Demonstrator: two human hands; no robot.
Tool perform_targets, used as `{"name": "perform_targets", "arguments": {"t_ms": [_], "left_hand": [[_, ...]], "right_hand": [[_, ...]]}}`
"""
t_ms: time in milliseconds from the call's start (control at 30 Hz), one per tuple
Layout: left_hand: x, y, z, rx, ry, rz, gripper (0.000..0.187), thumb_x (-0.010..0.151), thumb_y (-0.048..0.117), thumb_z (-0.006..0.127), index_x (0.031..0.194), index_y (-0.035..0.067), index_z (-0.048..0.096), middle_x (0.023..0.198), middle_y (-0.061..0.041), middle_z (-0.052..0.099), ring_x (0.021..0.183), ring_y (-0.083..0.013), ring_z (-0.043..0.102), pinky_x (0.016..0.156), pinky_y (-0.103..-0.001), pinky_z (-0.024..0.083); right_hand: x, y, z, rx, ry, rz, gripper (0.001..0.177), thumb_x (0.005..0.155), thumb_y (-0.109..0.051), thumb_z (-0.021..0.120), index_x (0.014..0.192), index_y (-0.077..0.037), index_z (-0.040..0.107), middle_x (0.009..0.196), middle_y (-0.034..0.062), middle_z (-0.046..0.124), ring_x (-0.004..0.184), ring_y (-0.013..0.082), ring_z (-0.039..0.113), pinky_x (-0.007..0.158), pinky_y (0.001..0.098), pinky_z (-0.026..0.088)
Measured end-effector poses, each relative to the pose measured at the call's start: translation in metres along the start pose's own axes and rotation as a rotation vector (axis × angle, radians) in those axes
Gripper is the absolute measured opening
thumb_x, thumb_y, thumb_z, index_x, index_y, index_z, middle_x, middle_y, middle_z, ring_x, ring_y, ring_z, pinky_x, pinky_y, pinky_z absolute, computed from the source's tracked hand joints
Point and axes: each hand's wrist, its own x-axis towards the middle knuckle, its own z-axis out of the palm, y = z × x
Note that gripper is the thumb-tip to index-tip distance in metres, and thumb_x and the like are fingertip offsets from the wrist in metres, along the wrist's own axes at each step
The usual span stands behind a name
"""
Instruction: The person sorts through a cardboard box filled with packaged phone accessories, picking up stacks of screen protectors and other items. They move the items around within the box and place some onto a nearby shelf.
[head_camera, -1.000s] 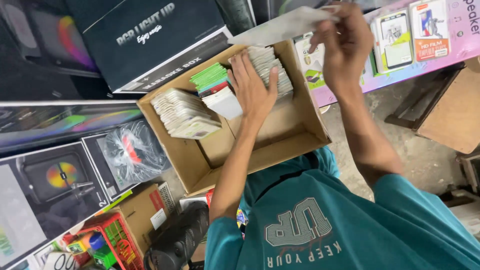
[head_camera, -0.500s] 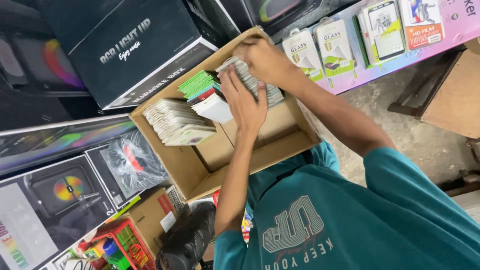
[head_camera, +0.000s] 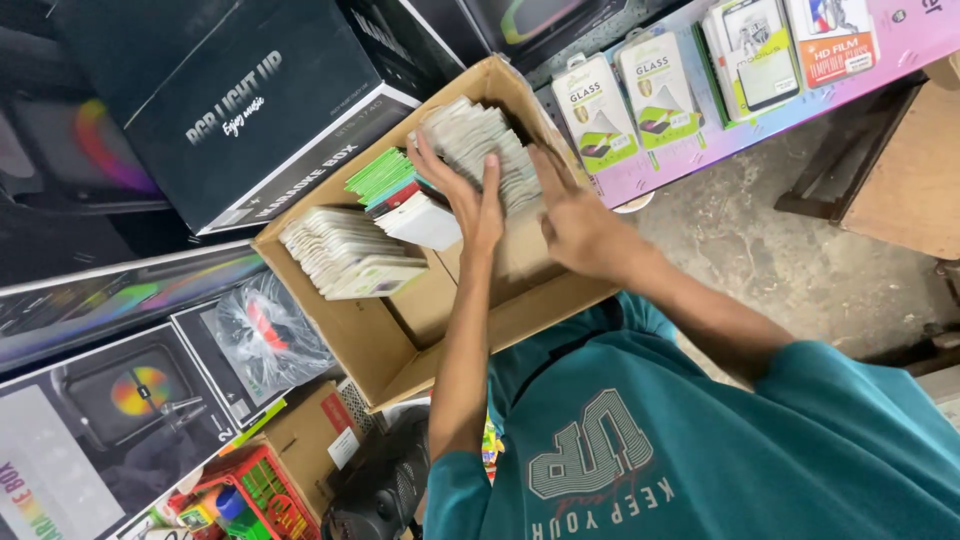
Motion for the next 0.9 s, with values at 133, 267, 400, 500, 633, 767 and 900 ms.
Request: {"name": "perform_targets", "arguments": {"t_ms": [133,267,400,500,633,767,900], "left_hand": [[-0.005,-0.013,0.002,-0.214,-0.001,0.0,0.099,0.103,0.037,0.067,0.167,0.004,-0.001,0.176,-0.025,-0.002,0.165,-0.039,0.002,0.134,-0.048,0.002],[0.003,-0.02,0.001,-0.332,-0.054,-0.121,0.097,0.105,0.041,0.06,0.167,0.002,-0.004,0.177,-0.024,-0.002,0.165,-0.0341,0.001,0.132,-0.045,0.002],[0.005,-0.022,0.0,-0.394,-0.104,-0.177,0.091,0.109,0.043,0.054,0.169,0.005,-0.003,0.177,-0.022,-0.002,0.165,-0.0338,0.002,0.132,-0.044,0.003],[0.006,-0.014,-0.01,-0.363,-0.144,-0.199,0.092,0.107,0.041,0.057,0.167,0.007,-0.002,0.176,-0.022,0.0,0.162,-0.0343,0.007,0.13,-0.044,0.009],[0.005,-0.017,-0.021,-0.347,-0.181,-0.199,0.089,0.107,0.04,0.058,0.168,0.008,0.002,0.175,-0.022,0.008,0.161,-0.0334,0.013,0.13,-0.044,0.013],[0.008,-0.028,-0.013,-0.417,-0.229,-0.236,0.091,0.106,0.042,0.058,0.166,0.007,0.0,0.172,-0.021,0.014,0.158,-0.0318,0.021,0.128,-0.043,0.016],[-0.003,-0.067,0.01,-0.493,-0.195,-0.507,0.096,0.102,0.052,0.056,0.166,0.005,0.001,0.171,-0.019,0.014,0.156,-0.03,0.021,0.126,-0.042,0.015]], "right_hand": [[-0.016,0.006,0.026,-0.029,-0.07,0.048,0.085,0.087,0.002,0.057,0.156,0.014,0.009,0.155,0.0445,0.024,0.148,0.0541,0.026,0.122,0.0499,0.028],[-0.011,0.005,0.035,-0.026,-0.127,0.102,0.085,0.088,0.004,0.055,0.157,0.014,0.006,0.159,0.0459,0.005,0.147,0.0593,0.02,0.119,0.0504,0.029],[-0.013,0.007,0.042,-0.313,-0.067,0.058,0.083,0.087,-0.001,0.055,0.155,0.014,0.008,0.162,0.0389,0.001,0.143,0.0569,0.031,0.115,0.0555,0.035],[-0.01,0.016,0.055,-0.556,-0.048,0.061,0.086,0.085,-0.003,0.057,0.154,0.015,0.009,0.162,0.036,0.003,0.137,0.055,0.043,0.111,0.0561,0.042],[0.006,-0.032,0.019,-0.379,-0.269,0.311,0.085,0.089,-0.001,0.052,0.158,0.013,0.005,0.168,0.0337,-0.003,0.126,0.05,0.054,0.101,0.0513,0.05],[-0.007,-0.015,0.02,-0.214,-0.176,0.226,0.087,0.092,-0.01,0.06,0.158,0.009,0.006,0.167,0.0324,0.0,0.12,0.0498,0.06,0.091,0.0496,0.055],[-0.024,-0.024,-0.013,-0.16,0.138,0.018,0.078,0.094,-0.015,0.068,0.159,-0.003,0.027,0.16,0.0248,0.032,0.122,0.0472,0.062,0.093,0.0477,0.056]]}}
